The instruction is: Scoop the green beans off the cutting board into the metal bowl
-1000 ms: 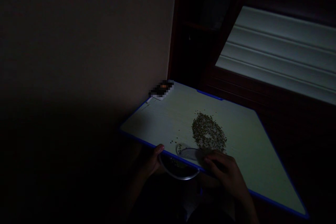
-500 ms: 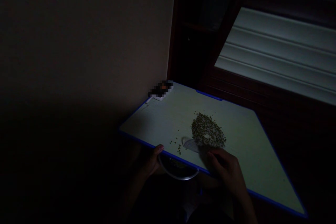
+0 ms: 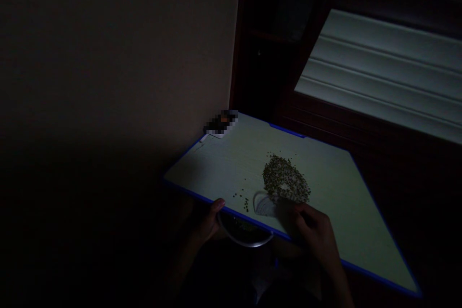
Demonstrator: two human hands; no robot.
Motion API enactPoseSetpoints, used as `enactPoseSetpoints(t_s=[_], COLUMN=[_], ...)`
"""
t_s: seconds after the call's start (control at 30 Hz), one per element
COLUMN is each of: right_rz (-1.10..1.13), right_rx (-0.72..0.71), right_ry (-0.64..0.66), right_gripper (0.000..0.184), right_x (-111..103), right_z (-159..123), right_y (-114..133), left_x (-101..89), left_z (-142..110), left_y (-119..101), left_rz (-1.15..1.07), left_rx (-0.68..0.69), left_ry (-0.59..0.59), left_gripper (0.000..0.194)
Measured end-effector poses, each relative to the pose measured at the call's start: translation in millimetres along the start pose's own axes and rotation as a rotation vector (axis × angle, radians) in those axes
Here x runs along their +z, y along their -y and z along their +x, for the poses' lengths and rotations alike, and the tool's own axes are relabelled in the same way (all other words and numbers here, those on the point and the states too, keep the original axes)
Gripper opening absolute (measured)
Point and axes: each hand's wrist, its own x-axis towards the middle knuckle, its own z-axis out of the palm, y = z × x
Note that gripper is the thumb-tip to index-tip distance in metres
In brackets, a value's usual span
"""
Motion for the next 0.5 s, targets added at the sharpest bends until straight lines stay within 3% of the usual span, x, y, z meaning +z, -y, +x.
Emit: enactPoseSetpoints(t_s=[0.17,0.4,0.5], right_rz=[-0.034,-0.072,-0.079], right_rx=[-0.064,-0.13,-0.171], right_ry=[0.078,0.14,0.195], right_gripper=[0.019,0.019,0.015], right_x=[5.0,6.6,5.9], right_z=[3.9,5.6,4.3], right_y=[2.9,2.0,0.8], left_x=[-3.3,-2.0,-5.8], left_z=[2.6,3.3,6.1], left_y=[1.5,0.8,2.4], left_rz=[0.0,-0.005,-0.011], left_rx=[0.021,0.033,0.016], left_ry=[0.055,0.004,0.037], left_gripper=[0.068,0.066,0.067])
